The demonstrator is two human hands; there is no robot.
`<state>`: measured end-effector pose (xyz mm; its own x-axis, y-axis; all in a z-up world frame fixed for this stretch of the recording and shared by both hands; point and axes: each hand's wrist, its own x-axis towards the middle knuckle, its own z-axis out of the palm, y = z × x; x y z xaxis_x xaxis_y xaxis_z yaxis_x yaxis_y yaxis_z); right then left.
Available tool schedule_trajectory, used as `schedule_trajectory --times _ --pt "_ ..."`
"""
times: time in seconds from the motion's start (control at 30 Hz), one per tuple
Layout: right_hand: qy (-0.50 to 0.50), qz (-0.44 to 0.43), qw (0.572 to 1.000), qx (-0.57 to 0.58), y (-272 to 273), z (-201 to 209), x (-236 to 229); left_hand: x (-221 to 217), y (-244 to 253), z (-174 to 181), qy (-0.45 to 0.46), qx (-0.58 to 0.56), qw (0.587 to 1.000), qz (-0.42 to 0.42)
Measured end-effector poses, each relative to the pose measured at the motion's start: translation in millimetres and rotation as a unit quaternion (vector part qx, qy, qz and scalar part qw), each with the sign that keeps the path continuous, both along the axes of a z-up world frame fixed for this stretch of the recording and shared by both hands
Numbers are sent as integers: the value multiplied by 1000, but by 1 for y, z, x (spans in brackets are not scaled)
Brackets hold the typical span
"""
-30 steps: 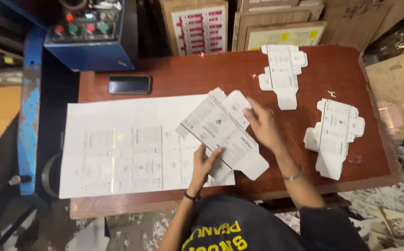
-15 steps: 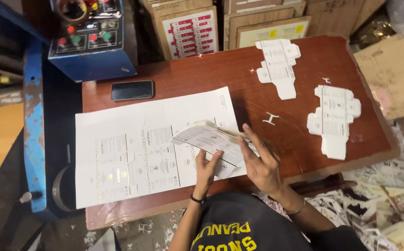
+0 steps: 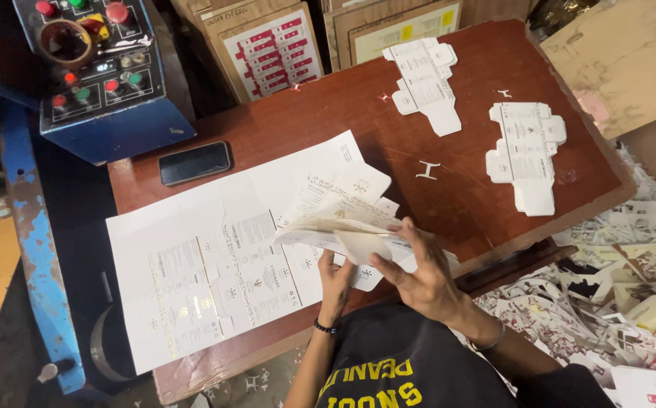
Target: The person feeds large printed paper sheets into a die-cutting machine, presses a button to operate it, and then removes the cut pieces. They stack the resulting die-cut shapes on the table.
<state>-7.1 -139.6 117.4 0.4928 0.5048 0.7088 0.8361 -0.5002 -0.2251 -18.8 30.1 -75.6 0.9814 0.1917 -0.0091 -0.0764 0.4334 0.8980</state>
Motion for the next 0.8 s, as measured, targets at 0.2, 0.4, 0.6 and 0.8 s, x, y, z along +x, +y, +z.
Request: schedule_trajectory --times 0.2,0.4,0.6,0.8 --pt "-8 36 999 -2 -13 -13 0 8 -12 -29 35 -28 999 10" --pt "21 64 997 -35 -55 -26 20 31 -56 -10 -11 -46 998 41" --pt "48 59 995 -61 -98 -22 46 73 -102 30 5 -25 997 74" --pt "243 -129 958 76 -190 -27 105 100 -145 49 49 -14 997 64"
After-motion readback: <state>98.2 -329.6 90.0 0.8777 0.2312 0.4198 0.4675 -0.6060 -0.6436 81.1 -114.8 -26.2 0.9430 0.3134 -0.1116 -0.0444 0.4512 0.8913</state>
